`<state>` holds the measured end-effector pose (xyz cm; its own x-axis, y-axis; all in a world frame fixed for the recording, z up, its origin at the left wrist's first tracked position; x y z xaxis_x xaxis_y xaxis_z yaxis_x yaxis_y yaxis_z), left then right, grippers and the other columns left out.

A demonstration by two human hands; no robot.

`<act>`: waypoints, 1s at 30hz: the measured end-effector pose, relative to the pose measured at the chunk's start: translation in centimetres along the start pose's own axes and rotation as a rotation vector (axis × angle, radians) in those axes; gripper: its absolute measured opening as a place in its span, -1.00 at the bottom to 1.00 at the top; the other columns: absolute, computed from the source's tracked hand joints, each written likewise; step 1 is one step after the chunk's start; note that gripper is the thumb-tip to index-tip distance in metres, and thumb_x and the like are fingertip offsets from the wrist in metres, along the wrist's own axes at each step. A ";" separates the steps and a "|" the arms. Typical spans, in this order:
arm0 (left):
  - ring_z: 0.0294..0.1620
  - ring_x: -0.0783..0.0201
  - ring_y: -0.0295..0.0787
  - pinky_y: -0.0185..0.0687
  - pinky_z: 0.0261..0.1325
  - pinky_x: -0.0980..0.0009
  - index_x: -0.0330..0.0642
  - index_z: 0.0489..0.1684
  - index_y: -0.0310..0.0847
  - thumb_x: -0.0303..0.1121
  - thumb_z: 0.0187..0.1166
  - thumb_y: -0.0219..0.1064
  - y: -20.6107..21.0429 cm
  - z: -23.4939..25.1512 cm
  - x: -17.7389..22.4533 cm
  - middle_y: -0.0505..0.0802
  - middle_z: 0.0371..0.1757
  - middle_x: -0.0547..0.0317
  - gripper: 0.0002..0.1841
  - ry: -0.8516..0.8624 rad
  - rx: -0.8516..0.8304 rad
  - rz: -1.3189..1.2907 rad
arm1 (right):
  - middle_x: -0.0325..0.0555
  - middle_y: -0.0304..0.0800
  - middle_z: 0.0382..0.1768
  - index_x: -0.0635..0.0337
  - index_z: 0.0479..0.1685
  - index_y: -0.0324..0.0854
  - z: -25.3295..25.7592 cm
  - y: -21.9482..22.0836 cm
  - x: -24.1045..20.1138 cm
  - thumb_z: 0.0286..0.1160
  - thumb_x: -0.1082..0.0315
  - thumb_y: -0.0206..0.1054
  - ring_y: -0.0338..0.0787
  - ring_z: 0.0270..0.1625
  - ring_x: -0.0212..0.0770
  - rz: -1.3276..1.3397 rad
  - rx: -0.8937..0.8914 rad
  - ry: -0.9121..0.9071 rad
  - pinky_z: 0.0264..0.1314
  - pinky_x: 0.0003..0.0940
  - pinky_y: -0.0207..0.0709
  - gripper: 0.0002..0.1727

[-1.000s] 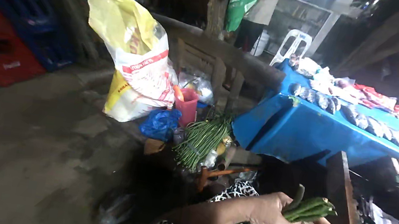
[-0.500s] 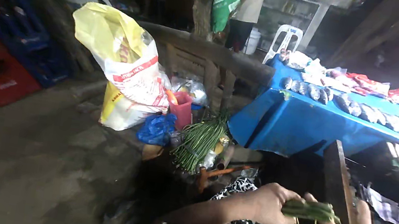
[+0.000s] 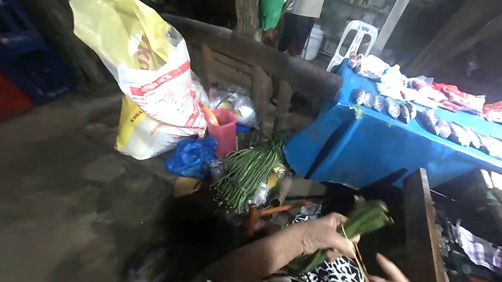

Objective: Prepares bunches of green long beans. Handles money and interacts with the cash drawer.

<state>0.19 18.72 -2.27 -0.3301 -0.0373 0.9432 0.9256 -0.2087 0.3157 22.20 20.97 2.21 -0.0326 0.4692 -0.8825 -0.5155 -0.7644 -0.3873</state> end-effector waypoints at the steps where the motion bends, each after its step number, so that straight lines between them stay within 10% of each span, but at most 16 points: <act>1: -0.78 0.61 0.38 0.34 -0.68 0.66 0.03 -0.53 0.50 -0.50 0.18 0.42 -0.3 -0.1 -0.3 0.55 -0.69 0.49 -0.81 0.089 -0.059 -0.241 | -0.40 0.92 -0.19 -0.17 0.67 0.46 0.3 -0.7 1.8 0.66 -0.02 0.31 0.89 -0.17 -0.43 0.085 0.109 0.004 0.09 -0.35 0.82 -0.41; 5: -0.70 0.57 0.58 0.56 -0.49 0.58 0.21 -0.50 0.60 -0.12 0.37 0.61 -0.4 0.5 -0.5 0.62 -0.71 0.57 -0.76 0.301 -0.234 -0.572 | -0.49 0.82 -0.52 -0.17 0.45 0.66 1.6 -2.1 5.3 0.67 -0.11 0.22 0.82 -0.43 -0.49 0.511 0.400 -0.102 0.26 -0.28 0.77 -0.52; 8: -0.76 0.59 0.47 0.45 -0.58 0.61 0.14 -0.55 0.56 -0.38 0.40 0.42 0.3 0.7 -0.6 0.52 -0.78 0.57 -0.82 0.299 -0.165 -0.436 | -0.38 0.94 -0.15 -0.24 0.62 0.54 2.4 -1.7 3.9 0.58 -0.25 0.18 0.90 -0.16 -0.41 0.809 0.433 -0.175 0.23 -0.31 0.76 -0.35; 12: -0.66 0.63 0.48 0.42 -0.55 0.68 -0.15 -0.34 0.57 -0.57 0.31 0.29 1.5 0.0 1.0 0.62 -0.61 0.41 -0.89 0.166 0.027 0.144 | -0.04 0.68 0.51 -0.46 0.89 -0.07 2.4 -0.8 2.1 0.44 -0.43 0.18 0.91 0.02 -0.17 0.842 0.238 -0.177 0.04 -0.39 0.74 -0.04; 16: -0.02 -0.08 0.82 0.65 0.10 -0.09 -0.37 0.21 0.70 -0.46 0.48 0.43 3.1 0.2 3.0 0.87 -0.10 -0.21 -0.65 -0.122 -0.061 0.962 | 0.03 0.56 0.61 -0.41 0.91 -0.52 1.5 -0.8 1.4 0.33 -0.43 0.29 0.91 0.16 0.04 0.730 0.221 -0.119 0.07 -0.20 0.84 0.22; 21: -0.09 -0.16 0.82 0.63 0.01 -0.24 -0.25 -0.15 0.74 -0.39 0.37 0.47 4.2 0.5 -0.2 0.85 -0.26 -0.10 -0.81 -0.113 -0.233 1.302 | -0.14 0.58 0.62 -0.78 0.86 -0.45 -0.1 -0.3 -1.5 0.42 -0.35 0.33 0.92 0.16 0.03 0.494 0.089 -0.154 0.16 -0.10 0.85 0.09; 25: 0.03 -0.15 0.81 0.65 0.12 -0.21 -0.37 0.10 0.72 -0.40 0.49 0.46 3.0 1.8 0.3 0.86 -0.05 -0.22 -0.70 -0.320 -0.234 1.047 | -0.11 0.85 0.28 0.15 0.89 -0.02 -1.0 1.2 -0.9 0.50 -0.10 0.45 0.87 0.22 -0.28 -0.052 -0.109 -0.038 0.36 -0.20 0.75 0.04; 27: -0.62 0.35 0.55 0.48 -0.56 0.41 -0.32 -0.19 0.65 -0.49 0.29 0.47 0.8 1.3 -0.5 0.71 -0.50 0.14 -0.80 -0.108 -0.123 0.499 | -0.27 0.94 -0.05 0.15 0.74 0.33 -0.7 0.4 1.4 0.53 -0.05 0.38 0.90 -0.05 -0.40 -0.212 0.065 0.092 0.10 -0.26 0.81 -0.20; 30: -0.69 0.61 0.56 0.51 -0.55 0.63 0.16 -0.50 0.63 -0.28 0.24 0.63 -0.2 1.4 -1.8 0.66 -0.66 0.54 -0.79 0.172 -0.253 -0.363 | -0.39 0.88 -0.42 -0.04 0.60 0.50 -0.3 -1.8 5.6 0.70 0.01 0.27 0.85 -0.38 -0.43 0.222 0.381 0.048 -0.02 -0.33 0.83 -0.46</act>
<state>0.85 20.19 -3.89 -0.6696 -0.0749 0.7390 0.6775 -0.4693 0.5663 23.23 24.80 -2.11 -0.1427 0.2838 -0.9482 -0.7796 -0.6224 -0.0690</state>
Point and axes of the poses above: each hand's wrist, its own z-axis towards the middle knuckle, its own y-axis out of the palm, x = y × z, the point moved 2 cm from there along z, towards the middle knuckle
